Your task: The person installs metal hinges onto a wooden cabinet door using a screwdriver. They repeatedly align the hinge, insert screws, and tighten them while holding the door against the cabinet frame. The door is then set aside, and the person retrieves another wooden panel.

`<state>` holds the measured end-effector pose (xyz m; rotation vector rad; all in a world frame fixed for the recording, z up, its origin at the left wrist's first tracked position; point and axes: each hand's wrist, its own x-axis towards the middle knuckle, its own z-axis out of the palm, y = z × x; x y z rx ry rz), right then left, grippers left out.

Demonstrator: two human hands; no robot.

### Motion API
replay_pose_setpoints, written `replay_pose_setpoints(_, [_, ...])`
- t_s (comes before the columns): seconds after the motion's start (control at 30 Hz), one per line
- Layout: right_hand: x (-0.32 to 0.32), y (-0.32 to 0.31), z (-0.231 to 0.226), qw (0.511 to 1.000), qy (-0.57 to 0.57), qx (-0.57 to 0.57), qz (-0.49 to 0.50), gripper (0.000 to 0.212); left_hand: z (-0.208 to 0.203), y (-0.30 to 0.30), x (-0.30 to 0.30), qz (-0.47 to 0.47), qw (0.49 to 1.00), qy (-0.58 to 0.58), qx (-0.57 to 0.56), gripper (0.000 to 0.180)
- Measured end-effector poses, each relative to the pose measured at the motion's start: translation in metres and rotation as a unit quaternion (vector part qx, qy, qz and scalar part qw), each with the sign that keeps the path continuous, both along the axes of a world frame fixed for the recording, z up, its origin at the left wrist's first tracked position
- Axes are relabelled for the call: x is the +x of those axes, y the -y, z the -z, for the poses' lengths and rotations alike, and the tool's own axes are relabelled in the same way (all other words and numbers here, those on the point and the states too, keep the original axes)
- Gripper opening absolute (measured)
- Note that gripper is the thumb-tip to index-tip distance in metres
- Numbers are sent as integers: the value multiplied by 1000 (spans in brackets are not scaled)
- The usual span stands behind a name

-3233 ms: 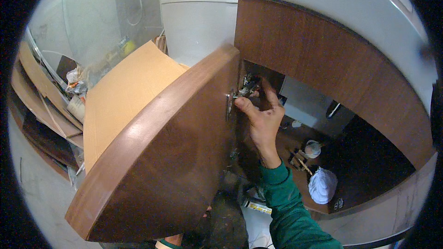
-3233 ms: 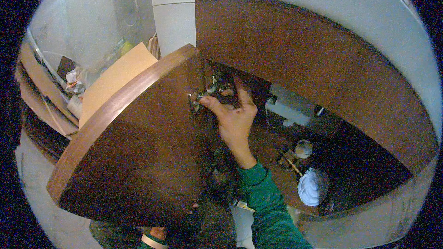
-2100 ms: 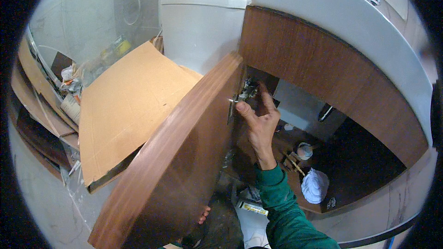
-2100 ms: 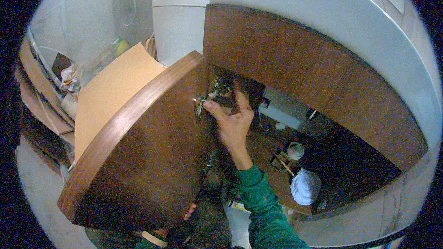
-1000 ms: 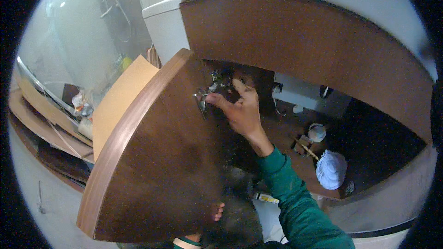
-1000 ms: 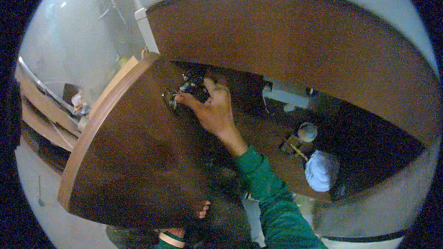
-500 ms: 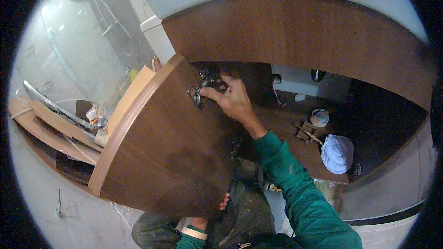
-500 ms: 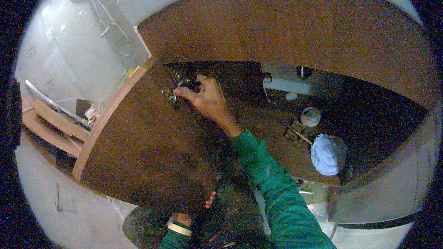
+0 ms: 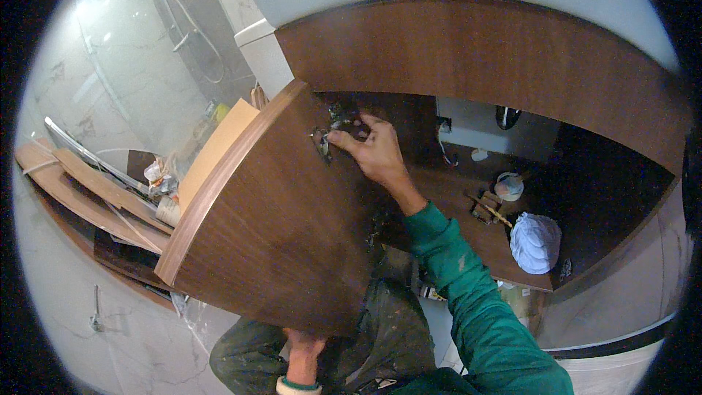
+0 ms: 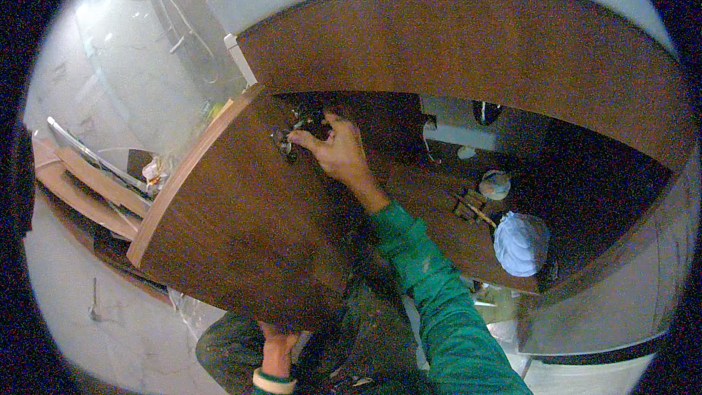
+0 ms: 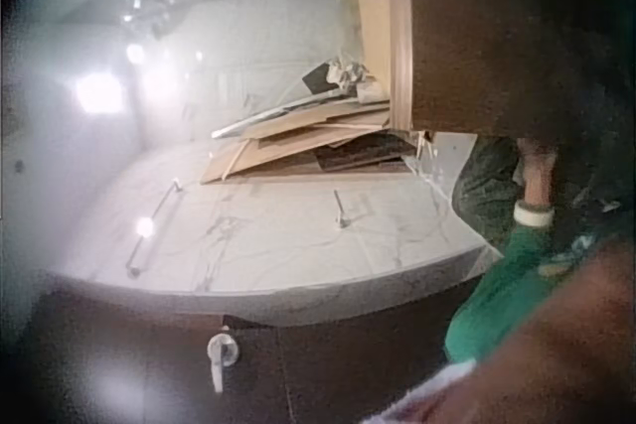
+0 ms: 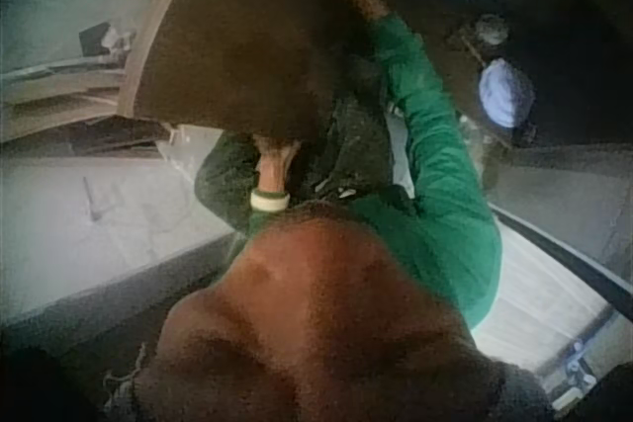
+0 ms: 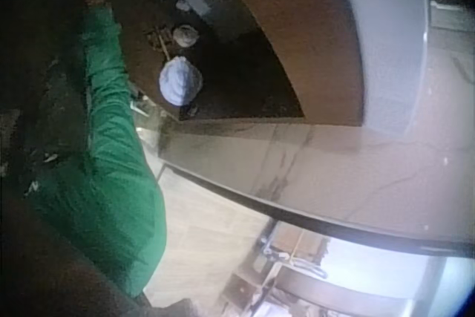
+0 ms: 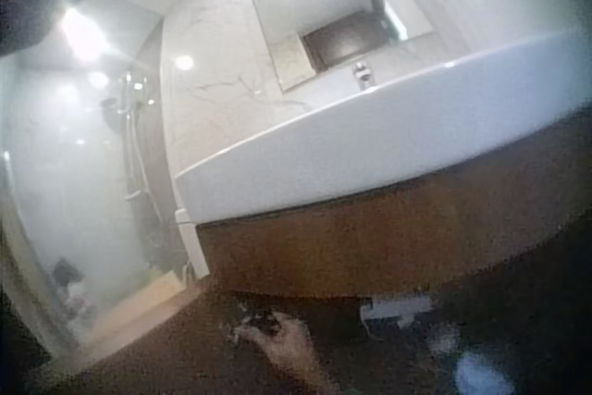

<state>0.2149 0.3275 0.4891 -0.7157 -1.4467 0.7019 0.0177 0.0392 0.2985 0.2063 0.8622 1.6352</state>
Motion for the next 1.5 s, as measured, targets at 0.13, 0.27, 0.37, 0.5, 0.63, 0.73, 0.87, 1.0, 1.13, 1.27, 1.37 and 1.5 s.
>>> replay_pose_setpoints(0.13, [-3, -1, 5, 997, -58, -10, -53, 53, -82, 18, 16, -67, 878, -420, 220, 73])
replay_pose_setpoints(0.27, [1, 1, 1, 999, -23, 27, -14, 49, -92, -2, 25, -164, 802, -567, 90, 70])
replay_pose_setpoints(0.37, [3, 5, -5, 997, -45, 36, -51, 45, -88, -11, 36, -249, 806, -523, 119, 61])
replay_pose_setpoints(0.5, [4, 12, -8, 996, -36, 17, -83, 39, -93, -9, 48, -308, 809, -488, 110, 59])
replay_pose_setpoints(0.63, [8, 9, -1, 993, -52, 15, -108, 36, -98, -7, 50, -280, 783, -548, 92, 58])
replay_pose_setpoints(0.73, [11, -1, 7, 988, -99, -30, -113, 37, -96, -9, 48, -297, 768, -551, 134, 57])
replay_pose_setpoints(0.87, [18, -11, 18, 948, -217, -113, -203, 36, -93, -10, 45, -279, 787, -541, 107, 58])
replay_pose_setpoints(1.0, [25, -11, 20, 887, -337, -85, -303, 41, -91, -9, 50, -344, 787, -507, 72, 52])
replay_pose_setpoints(1.13, [29, -8, 17, 871, -355, -100, -325, 38, -92, -7, 52, -296, 807, -507, 62, 53])
replay_pose_setpoints(1.27, [28, -3, 17, 918, -319, -127, -199, 26, -92, -9, 49, -313, 791, -519, 81, 53])
replay_pose_setpoints(1.37, [22, -15, 17, 933, -316, -101, -138, 17, -92, -9, 48, -312, 792, -518, 84, 53])
replay_pose_setpoints(1.5, [10, -78, 11, 949, -299, 2, 100, 26, -93, -8, 48, -298, 790, -529, 84, 55])
